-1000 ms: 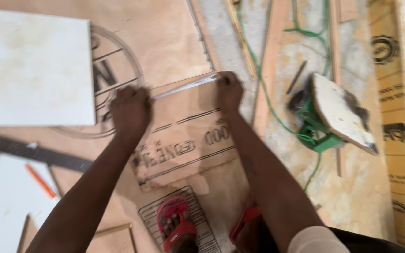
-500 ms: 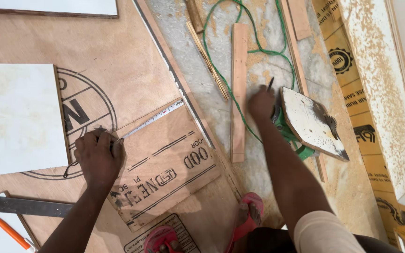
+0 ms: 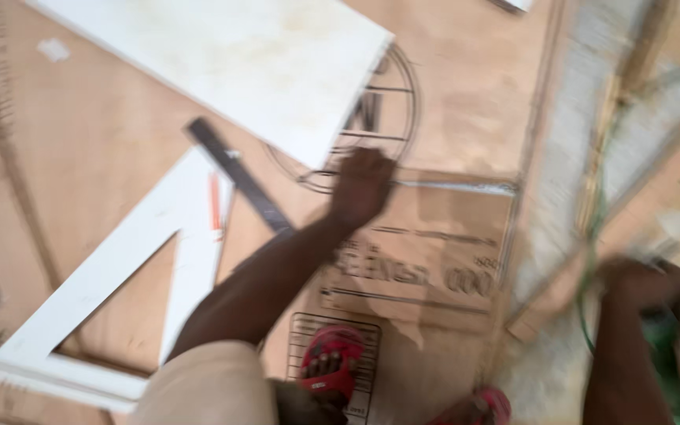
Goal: The person measures and marks a piece of plywood with a tape measure and pencil, then uses a square ruler to draw straight lines. They cut the wood with a handheld electric saw and later measure another piece of plywood.
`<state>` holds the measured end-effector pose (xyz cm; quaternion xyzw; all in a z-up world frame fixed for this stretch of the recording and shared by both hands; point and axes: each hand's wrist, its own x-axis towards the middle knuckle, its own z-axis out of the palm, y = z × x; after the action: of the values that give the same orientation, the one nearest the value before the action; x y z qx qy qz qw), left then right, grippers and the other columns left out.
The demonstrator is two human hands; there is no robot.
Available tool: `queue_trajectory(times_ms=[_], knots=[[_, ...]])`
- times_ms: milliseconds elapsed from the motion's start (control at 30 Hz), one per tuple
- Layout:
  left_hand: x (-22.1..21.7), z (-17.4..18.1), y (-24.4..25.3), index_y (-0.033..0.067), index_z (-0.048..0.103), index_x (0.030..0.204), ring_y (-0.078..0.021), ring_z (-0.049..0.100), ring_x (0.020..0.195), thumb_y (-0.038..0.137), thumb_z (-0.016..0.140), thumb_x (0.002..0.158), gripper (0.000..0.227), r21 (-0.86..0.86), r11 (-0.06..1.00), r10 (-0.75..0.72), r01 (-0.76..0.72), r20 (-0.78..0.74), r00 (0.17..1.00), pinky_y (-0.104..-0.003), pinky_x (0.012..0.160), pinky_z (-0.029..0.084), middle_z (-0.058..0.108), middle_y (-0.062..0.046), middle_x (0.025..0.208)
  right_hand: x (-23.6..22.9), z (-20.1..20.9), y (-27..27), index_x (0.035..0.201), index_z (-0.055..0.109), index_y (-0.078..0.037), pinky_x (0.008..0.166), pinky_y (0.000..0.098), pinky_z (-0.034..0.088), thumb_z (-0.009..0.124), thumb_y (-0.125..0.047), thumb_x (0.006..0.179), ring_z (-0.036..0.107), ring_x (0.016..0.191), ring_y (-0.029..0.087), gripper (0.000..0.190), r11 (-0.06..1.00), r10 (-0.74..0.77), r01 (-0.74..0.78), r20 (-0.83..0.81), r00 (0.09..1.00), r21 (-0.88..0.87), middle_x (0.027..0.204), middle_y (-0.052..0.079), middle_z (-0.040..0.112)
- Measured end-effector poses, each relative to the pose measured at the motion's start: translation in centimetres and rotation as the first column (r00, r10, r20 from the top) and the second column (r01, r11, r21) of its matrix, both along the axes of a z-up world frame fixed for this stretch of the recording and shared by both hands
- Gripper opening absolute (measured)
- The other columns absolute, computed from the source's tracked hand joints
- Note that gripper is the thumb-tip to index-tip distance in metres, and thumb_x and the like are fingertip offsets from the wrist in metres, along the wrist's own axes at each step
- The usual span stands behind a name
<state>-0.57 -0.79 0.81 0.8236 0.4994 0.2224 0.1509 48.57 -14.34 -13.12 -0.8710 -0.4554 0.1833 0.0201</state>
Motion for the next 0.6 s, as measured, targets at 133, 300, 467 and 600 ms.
queue_trajectory(times_ms=[133,300,467,600], knots=[[-0.1,0.0,-0.4,0.0121,0.065,0.109,-0.0299,0.054,0.105,0.025,0.068,0.087,0.026,0.008,0.999,0.041,-0.041,0.002,0.999,-0.051,0.086,0.042,0.059,-0.008,0.104,-2.7,6.4,0.0,0.12,0.064,0.002,0.091,0.0407,0.054,0.06,-0.005,0.103,0.068,0.1,0.031,0.019,0.954,0.045,-0.04,-0.011,0.999,0.298,0.11,0.019,0.069],[-0.4,-0.2,-1.6,0.0135,0.063,0.111,-0.0296,0.062,0.103,0.022,0.056,0.099,0.016,0.09,0.992,0.077,-0.087,0.108,0.991,-0.048,0.084,0.049,0.064,-0.011,0.106,-16.9,12.7,2.6,0.119,0.065,0.0,0.093,0.0374,0.053,0.061,-0.003,0.107,0.067,0.102,0.026,0.014,0.773,0.448,-0.236,-0.243,0.86,0.589,0.113,0.016,0.067],[-7.7,-2.4,-2.1,0.0068,0.058,0.131,-0.0288,0.075,0.084,0.03,0.043,0.113,0.032,-0.709,0.556,0.458,-0.434,-0.174,0.871,-0.042,0.074,0.06,0.078,-0.017,0.104,-31.6,14.9,1.2,0.12,0.07,-0.006,0.08,0.0396,0.057,0.063,-0.015,0.095,0.073,0.09,0.031,0.027,0.822,0.555,-0.413,-0.392,0.734,0.392,0.105,0.017,0.074],[-21.0,-1.4,-6.0,0.0039,0.072,0.103,-0.0348,0.071,0.094,0.026,0.063,0.097,0.025,-0.179,0.58,0.749,-0.795,-0.267,0.606,-0.046,0.079,0.057,0.07,-0.017,0.118,-36.5,14.9,0.5,0.121,0.071,-0.009,0.075,0.0422,0.056,0.061,-0.028,0.095,0.073,0.083,0.033,0.034,0.926,0.378,-0.328,-0.466,0.8,0.188,0.094,0.017,0.076]])
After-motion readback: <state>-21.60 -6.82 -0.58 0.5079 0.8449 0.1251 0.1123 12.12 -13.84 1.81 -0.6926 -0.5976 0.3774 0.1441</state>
